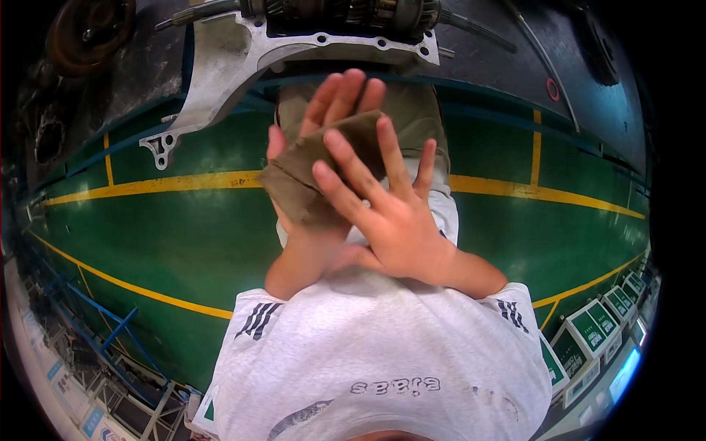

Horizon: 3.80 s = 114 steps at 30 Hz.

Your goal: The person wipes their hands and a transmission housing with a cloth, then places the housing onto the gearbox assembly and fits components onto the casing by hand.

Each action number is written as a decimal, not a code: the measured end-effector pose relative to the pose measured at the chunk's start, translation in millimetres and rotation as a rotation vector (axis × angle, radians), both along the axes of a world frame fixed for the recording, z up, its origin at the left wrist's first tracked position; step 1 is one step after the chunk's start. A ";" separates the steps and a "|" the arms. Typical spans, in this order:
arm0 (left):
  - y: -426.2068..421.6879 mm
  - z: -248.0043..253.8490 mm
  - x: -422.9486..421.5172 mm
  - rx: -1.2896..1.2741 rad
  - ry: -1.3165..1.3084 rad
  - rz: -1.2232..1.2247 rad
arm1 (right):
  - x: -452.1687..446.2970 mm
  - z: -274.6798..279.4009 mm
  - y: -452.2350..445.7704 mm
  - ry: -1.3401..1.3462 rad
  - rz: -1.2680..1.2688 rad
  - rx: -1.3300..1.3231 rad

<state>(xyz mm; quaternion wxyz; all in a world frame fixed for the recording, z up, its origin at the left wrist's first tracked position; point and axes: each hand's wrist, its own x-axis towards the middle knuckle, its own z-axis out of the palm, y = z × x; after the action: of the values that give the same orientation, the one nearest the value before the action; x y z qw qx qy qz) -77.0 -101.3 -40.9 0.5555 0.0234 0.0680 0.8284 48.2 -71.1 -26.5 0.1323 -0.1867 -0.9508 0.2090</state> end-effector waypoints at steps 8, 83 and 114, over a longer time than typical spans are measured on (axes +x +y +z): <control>-0.5 -9.8 -11.0 0.294 -0.235 -0.089 | -5.1 -12.6 -12.2 0.067 -0.056 -0.044; 8.1 -1.6 7.2 0.267 -0.023 -0.120 | -1.0 -5.9 4.0 0.483 -0.307 -1.931; -0.3 10.6 -7.9 0.223 0.160 -0.050 | 0.1 -29.0 0.7 0.604 0.032 -0.729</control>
<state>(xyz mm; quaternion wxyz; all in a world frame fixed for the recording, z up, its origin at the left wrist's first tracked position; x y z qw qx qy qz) -84.8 -101.6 -30.2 0.5629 0.1527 0.0191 0.8121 48.3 -70.4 -55.5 0.3256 -0.1373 -0.7370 0.5762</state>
